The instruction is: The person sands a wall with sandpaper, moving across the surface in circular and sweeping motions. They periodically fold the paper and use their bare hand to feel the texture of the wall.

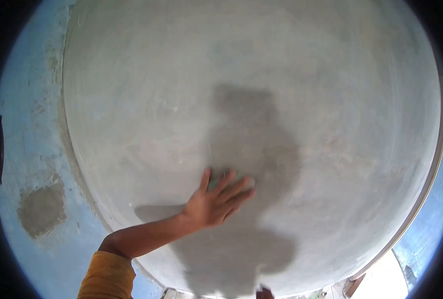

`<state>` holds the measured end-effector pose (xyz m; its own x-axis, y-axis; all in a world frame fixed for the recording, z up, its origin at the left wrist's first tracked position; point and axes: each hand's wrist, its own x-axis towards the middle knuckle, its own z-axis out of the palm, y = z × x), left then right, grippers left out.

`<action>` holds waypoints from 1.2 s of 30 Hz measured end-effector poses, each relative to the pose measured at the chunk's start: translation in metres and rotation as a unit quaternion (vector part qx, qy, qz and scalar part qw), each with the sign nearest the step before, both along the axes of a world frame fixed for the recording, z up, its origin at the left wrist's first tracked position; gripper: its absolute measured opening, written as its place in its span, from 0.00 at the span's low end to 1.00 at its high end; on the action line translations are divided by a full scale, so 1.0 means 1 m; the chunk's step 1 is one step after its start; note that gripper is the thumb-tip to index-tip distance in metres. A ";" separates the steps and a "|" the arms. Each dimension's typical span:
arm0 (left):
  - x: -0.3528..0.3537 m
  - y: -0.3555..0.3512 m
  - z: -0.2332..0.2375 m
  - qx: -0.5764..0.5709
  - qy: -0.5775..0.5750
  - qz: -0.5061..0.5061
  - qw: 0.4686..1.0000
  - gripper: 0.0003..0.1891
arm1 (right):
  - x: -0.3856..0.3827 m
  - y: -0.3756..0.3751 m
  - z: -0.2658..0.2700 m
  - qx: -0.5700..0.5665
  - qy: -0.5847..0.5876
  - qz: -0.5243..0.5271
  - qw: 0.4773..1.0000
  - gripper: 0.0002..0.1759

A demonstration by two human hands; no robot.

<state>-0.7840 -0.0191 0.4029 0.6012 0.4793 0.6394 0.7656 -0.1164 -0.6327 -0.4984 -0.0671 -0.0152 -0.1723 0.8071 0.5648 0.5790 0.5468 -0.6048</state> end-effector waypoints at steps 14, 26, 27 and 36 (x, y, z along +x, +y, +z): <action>-0.176 -0.043 0.123 0.312 -0.304 0.162 0.885 0.32 | -0.118 -0.008 0.295 0.100 0.162 0.281 0.941 0.16; -0.137 -0.114 -0.145 -0.219 -0.318 -0.183 0.904 0.14 | -0.214 -0.026 0.298 0.151 -0.102 0.329 0.926 0.40; -0.147 -0.125 -0.148 -0.216 -0.323 -0.183 0.903 0.14 | -0.224 -0.034 0.299 0.152 -0.108 0.331 0.925 0.40; -0.190 -0.194 -0.150 -0.192 -0.546 -0.319 0.751 0.30 | -0.270 -0.099 0.444 0.218 -0.395 0.262 0.853 0.06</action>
